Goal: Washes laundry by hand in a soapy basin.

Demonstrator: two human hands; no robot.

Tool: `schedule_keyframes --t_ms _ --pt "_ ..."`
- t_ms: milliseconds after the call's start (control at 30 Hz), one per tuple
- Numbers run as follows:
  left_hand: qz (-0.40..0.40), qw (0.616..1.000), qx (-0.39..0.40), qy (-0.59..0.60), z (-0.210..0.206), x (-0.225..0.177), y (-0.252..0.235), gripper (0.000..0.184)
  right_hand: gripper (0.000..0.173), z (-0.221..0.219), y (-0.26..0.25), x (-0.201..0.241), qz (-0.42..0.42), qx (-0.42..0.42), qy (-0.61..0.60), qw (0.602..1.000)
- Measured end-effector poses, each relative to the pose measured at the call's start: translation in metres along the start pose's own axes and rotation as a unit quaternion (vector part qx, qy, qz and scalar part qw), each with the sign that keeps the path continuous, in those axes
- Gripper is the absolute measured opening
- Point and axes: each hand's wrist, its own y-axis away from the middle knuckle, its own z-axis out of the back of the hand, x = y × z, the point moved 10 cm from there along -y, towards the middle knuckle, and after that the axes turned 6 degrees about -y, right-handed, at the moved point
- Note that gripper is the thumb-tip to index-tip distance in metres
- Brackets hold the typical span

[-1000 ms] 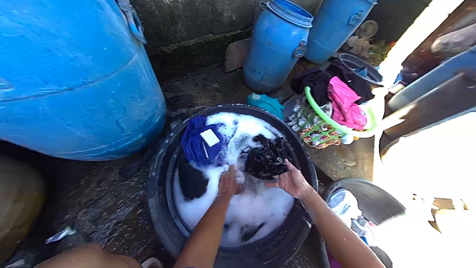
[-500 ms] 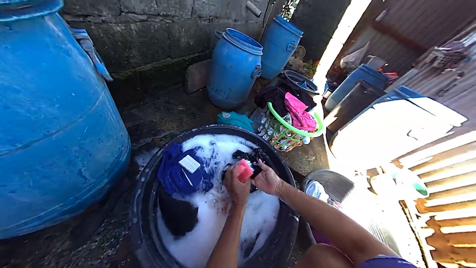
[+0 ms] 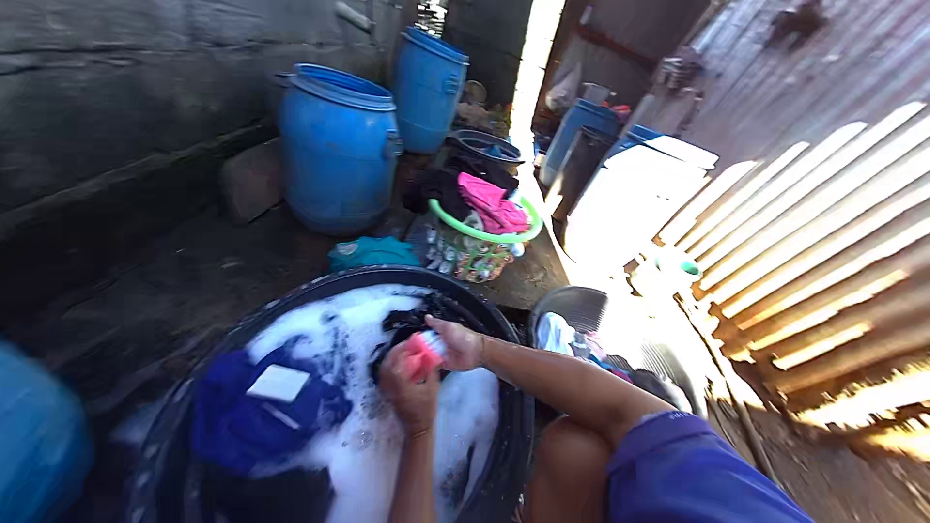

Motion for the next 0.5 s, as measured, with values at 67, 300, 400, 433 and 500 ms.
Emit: schedule_keyframes --t_ms 67,300,400,433,500 --pt "0.126 0.983 0.134 -0.019 -0.006 0.047 -0.001 0.062 0.079 0.012 -0.006 -0.003 -0.022 0.021 0.031 0.999" --pt "0.097 0.832 0.53 0.13 -0.046 -0.019 -0.016 0.089 0.06 0.017 0.002 0.014 -0.016 0.03 0.094 0.995" --pt "0.145 0.83 0.516 0.154 -0.029 -0.018 -0.025 0.092 0.036 0.012 0.006 0.002 0.002 0.139 0.036 0.99" --pt "0.154 0.826 0.52 0.156 -0.024 -0.024 -0.027 0.089 0.036 0.012 0.006 -0.003 0.008 0.162 0.059 0.985" --pt "0.109 0.822 0.547 0.119 -0.024 -0.051 -0.029 0.089 0.033 0.014 0.023 -0.002 0.046 0.099 0.295 0.949"
